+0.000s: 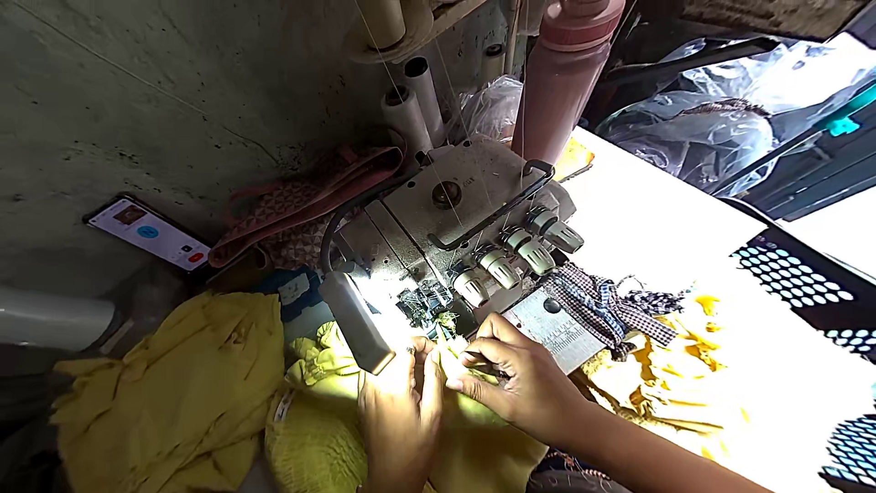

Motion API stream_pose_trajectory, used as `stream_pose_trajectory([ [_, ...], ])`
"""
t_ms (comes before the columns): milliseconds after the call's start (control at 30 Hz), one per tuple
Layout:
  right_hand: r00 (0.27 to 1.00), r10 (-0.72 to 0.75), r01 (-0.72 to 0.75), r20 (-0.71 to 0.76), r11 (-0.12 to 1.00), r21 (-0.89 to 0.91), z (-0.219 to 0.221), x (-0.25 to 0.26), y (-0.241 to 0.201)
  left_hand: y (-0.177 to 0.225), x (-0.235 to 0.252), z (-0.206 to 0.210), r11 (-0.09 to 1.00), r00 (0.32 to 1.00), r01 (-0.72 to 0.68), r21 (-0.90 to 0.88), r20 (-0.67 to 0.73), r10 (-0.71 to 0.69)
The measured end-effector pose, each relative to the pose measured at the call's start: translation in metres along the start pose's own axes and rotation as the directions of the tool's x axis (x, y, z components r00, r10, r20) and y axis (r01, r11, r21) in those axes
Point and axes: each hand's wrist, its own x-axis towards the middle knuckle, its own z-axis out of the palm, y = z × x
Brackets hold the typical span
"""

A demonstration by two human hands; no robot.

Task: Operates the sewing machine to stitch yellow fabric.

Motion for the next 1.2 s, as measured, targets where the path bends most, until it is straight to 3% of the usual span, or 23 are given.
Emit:
stream_pose_trajectory([
  [167, 0.991, -0.127, 0.123, -0.03, 0.987, -0.104, -0.001, -0.01, -0.002, -0.002, 0.0, 0.001, 0.999, 1.0, -0.009, -0.048, -0.003, 0.009],
  [333, 0.954, -0.299, 0.297, 0.01, 0.943, -0.147, 0.0, -0.043, -0.002, 0.015, -0.004, -0.002, 0.979, 0.993, -0.102, 0.177, -0.047, 0.112],
  [467, 0.885, -0.453, 0.465, 0.107, 0.87, -0.164, 0.009, -0.06, -0.009, 0.035, -0.012, -0.008, 0.937, 0.997, -0.066, 0.344, 0.054, 0.05],
  [567, 0.854, -0.482, 0.502, 0.195, 0.862, -0.072, 0.012, -0.066, -0.012, 0.039, -0.015, -0.012, 0.96, 0.99, 0.005, 0.281, 0.136, -0.045],
  [633, 0.867, -0.45, 0.448, 0.214, 0.892, 0.06, 0.012, -0.067, -0.009, 0.031, -0.014, -0.018, 0.985, 0.98, 0.041, 0.17, 0.187, -0.073],
  [700, 0.909, -0.392, 0.374, 0.143, 0.917, 0.14, 0.008, -0.058, -0.004, 0.024, -0.014, -0.023, 0.993, 0.97, 0.083, 0.083, 0.223, -0.099],
  [833, 0.973, -0.216, 0.222, -0.086, 0.972, 0.07, -0.002, -0.003, 0.003, 0.023, -0.012, -0.022, 0.987, 0.962, 0.153, 0.046, 0.22, -0.159],
  [1000, 1.0, 0.025, -0.026, 0.009, 0.982, 0.186, 0.017, 0.025, 0.012, 0.025, -0.01, -0.013, 0.978, 0.975, 0.161, 0.134, 0.13, -0.179],
  [1200, 0.982, 0.161, -0.189, 0.102, 0.883, 0.429, 0.02, 0.026, 0.01, 0.014, -0.01, -0.011, 0.988, 0.985, 0.157, -0.007, 0.072, -0.156],
])
